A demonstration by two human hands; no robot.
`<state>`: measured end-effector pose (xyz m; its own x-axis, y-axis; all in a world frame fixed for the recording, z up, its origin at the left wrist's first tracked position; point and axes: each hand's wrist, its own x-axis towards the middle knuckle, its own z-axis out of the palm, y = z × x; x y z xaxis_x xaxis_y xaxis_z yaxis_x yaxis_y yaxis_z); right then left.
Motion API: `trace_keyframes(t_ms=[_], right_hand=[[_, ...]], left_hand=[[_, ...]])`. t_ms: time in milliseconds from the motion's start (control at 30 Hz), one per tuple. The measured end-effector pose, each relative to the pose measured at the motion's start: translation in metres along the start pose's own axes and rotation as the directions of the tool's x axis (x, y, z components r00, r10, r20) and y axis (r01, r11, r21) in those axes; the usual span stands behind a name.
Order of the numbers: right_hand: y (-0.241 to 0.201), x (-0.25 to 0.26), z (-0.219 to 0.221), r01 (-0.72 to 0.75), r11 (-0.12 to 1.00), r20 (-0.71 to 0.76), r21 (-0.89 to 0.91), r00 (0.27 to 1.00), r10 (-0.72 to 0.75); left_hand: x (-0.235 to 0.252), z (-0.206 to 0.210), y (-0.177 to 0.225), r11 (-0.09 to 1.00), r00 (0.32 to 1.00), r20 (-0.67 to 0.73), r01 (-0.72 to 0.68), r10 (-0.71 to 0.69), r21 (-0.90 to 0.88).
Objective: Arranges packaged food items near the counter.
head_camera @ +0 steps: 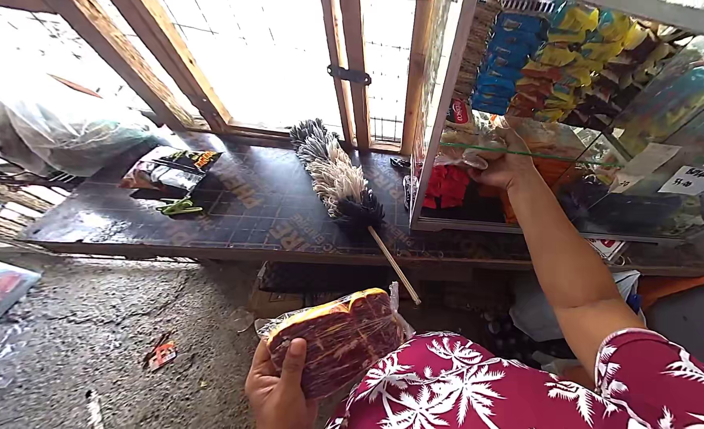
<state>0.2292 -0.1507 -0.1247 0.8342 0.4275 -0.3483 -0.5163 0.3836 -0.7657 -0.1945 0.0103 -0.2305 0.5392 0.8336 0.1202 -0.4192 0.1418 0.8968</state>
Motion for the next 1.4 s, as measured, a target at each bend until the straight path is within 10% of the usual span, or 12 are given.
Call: trace_keyframes(t_ms=[733,1400], right_hand=[[0.043,-0.031,-0.055,0.123,0.974,0.339,0.191,0.923,-0.183],[0.102,-0.072,-0.087,0.071,0.951,0.334,0.302,0.926,-0.175]], left_hand=[[0.000,-0.011,-0.006,0.998,0.995,-0.082,0.057,-0.056,0.011],[0.017,0.007,-0.028,0.975,0.972,-0.089,0.209,-0.215,-0.069]])
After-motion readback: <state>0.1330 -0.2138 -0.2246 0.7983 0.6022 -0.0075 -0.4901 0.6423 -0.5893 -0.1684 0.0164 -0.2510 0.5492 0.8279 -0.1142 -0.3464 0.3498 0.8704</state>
